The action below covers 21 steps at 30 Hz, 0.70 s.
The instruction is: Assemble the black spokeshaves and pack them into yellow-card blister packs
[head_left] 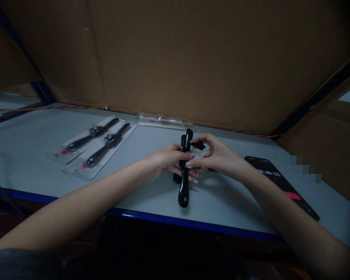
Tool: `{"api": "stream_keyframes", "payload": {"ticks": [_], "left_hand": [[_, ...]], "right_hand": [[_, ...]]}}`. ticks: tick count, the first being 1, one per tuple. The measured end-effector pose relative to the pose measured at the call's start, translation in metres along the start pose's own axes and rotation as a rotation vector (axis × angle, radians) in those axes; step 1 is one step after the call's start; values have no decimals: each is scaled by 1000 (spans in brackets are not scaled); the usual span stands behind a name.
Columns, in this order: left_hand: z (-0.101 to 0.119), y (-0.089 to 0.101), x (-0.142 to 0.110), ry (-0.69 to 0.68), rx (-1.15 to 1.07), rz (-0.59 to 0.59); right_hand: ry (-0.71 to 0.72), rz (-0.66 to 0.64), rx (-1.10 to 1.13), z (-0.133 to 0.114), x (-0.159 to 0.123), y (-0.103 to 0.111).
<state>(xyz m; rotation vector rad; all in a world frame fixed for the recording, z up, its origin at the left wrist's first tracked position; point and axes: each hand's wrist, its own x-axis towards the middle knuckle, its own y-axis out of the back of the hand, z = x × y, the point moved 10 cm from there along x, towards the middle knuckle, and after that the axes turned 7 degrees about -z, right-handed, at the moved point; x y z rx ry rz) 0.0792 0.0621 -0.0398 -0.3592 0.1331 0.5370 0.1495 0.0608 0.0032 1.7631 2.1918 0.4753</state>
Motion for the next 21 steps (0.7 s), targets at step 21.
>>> {"api": "stream_keyframes", "payload": {"ticks": [21], "left_hand": [[4,12,-3,-45,-236,181]], "right_hand": [[264,249,-47,-27,-10,40]]}}
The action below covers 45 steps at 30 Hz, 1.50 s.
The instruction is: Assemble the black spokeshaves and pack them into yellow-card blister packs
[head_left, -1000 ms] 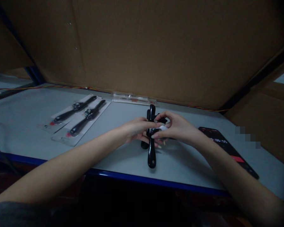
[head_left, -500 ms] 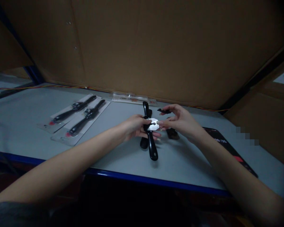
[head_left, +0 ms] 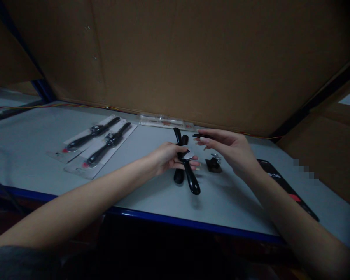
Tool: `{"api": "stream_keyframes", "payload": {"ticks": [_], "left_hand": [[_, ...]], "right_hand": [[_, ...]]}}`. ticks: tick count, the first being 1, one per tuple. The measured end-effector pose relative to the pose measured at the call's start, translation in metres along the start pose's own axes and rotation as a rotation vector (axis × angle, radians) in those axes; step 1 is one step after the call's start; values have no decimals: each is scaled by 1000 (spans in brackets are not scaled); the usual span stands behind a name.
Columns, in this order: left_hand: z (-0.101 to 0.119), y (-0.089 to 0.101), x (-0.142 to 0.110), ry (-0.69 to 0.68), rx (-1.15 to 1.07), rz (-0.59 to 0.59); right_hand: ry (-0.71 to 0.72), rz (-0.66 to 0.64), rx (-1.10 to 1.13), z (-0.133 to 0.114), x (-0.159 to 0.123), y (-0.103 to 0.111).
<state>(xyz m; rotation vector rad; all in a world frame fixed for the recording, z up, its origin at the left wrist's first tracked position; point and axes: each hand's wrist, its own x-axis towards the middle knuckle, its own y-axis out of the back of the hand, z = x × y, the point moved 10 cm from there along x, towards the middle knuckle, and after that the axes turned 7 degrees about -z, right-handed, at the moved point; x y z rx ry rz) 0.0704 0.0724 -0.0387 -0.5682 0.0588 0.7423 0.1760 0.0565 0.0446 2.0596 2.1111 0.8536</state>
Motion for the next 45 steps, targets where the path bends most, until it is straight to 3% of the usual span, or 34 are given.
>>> {"api": "stream_keyframes", "payload": {"ticks": [6,18,24,27,30,37,41,45], "left_hand": [[-1,-2,1,17,-64,-23],[-3,-5,1,22,-1,-37],[1,-6,1,-4,-11,-56],[3,-3,1,-11,-39,-30],[6,5,0,-14,-32,18],[16,28,1,7,-46,106],[13,28,3,50,-42,91],[8,21,3,70,-15,38]], "right_hand": [[19,-125,-113,-7,-4,-23],[11,-113,-247,7,-5,-37],[-73,-166,71,12,-6,-44],[-74,-72,121,13,-2,-26],[-39,4,-12,22,6,0],[-161,-229,-701,76,18,38],[-317,-336,-780,103,10,46],[-349,-350,-773,117,12,45]]}}
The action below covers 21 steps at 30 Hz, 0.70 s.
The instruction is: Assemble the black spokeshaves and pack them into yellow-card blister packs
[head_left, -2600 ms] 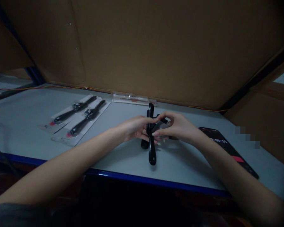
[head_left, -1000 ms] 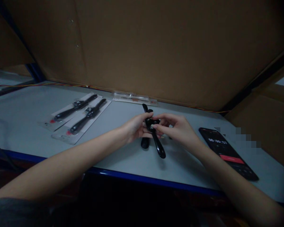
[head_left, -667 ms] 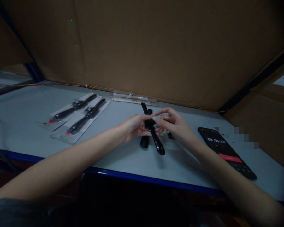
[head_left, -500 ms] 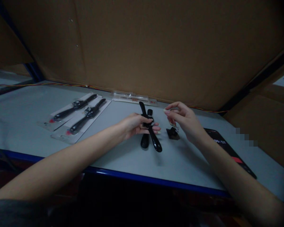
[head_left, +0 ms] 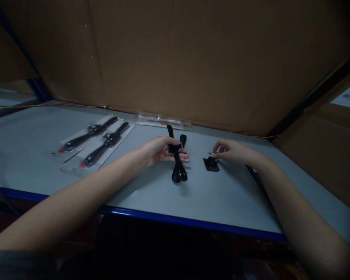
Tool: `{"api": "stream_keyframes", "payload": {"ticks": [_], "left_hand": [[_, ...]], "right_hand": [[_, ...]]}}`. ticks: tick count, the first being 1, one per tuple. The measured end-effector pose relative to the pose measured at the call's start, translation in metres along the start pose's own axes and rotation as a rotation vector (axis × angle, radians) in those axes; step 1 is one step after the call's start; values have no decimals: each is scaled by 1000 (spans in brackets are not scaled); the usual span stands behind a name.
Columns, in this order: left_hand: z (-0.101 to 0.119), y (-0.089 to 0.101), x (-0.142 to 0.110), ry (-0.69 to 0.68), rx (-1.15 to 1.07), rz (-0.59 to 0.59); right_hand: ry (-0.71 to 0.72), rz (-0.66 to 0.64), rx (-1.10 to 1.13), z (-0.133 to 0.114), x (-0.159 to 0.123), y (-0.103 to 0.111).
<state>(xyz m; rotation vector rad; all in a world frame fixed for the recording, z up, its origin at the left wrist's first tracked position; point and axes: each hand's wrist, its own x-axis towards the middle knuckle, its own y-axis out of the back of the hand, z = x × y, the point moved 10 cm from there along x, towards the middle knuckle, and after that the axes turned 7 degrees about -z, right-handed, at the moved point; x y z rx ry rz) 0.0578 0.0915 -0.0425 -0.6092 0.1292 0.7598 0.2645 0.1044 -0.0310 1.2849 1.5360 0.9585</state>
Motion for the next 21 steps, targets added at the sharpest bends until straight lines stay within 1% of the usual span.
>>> {"api": "stream_keyframes", "payload": {"ticks": [4,7,10,15,18,21], "left_hand": [[-2,-2,0,-4,28,-29],[-4,-3,2,0,41,-42],[-5,-3,4,9,37,-51],[-11,-7,4,53,11,-65],[-9,-12,2,17,70,-86],[-6,-17,1,-49,114,-120]], "right_hand": [[-4,24,13,7,10,-3],[3,69,45,7,12,0],[32,140,64,-3,7,8],[58,264,29,-24,-8,25],[96,346,67,-33,-15,35],[159,404,184,-45,-23,40]]}}
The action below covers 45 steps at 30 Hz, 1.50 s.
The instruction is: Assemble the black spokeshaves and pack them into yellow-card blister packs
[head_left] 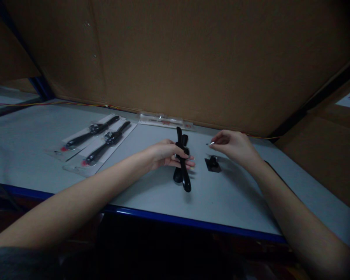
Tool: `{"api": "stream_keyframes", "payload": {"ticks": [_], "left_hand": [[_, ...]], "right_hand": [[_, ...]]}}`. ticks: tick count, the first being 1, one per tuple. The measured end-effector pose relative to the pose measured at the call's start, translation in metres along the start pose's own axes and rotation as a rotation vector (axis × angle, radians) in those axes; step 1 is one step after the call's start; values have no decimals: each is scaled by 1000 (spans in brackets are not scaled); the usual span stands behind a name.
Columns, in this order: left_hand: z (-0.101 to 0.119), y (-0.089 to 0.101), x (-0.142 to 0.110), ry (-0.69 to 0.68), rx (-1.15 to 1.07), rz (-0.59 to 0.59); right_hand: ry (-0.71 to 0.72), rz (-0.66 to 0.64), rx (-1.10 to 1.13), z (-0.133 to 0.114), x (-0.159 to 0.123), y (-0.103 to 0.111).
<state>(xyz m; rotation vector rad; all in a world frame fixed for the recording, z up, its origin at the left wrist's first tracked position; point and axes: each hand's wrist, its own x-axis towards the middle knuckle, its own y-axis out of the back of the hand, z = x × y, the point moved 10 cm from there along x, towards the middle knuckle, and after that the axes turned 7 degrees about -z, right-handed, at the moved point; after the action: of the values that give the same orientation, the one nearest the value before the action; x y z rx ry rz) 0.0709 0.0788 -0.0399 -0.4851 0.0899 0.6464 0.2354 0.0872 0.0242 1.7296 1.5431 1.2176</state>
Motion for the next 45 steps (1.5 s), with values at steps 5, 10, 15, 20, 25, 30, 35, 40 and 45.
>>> {"api": "stream_keyframes", "payload": {"ticks": [5,10,15,20,25,30,35,40,45], "left_hand": [[-2,-5,0,-32,16,-13],[-3,-10,-3,-9,98,9],[-4,-8,-5,-14,116,50],[-3,-5,-6,-45,119,77],[-1,-7,-6,-55,133,57],[3,-7,-10,-53,158,71],[2,-9,-10,-39,183,80],[3,-10,-10,-56,180,85],[3,-9,-10,-53,201,107]], "right_hand": [[177,-54,154,-51,-13,-10],[424,-112,41,-105,-31,-19],[616,-111,-160,-125,-44,-24],[673,-147,-310,-132,-49,-35],[653,-171,-391,-132,-50,-38],[643,-144,-435,-136,-53,-38],[652,-117,-446,-142,-56,-39],[590,-111,-225,-135,-49,-32],[565,-99,-152,-133,-47,-32]]}}
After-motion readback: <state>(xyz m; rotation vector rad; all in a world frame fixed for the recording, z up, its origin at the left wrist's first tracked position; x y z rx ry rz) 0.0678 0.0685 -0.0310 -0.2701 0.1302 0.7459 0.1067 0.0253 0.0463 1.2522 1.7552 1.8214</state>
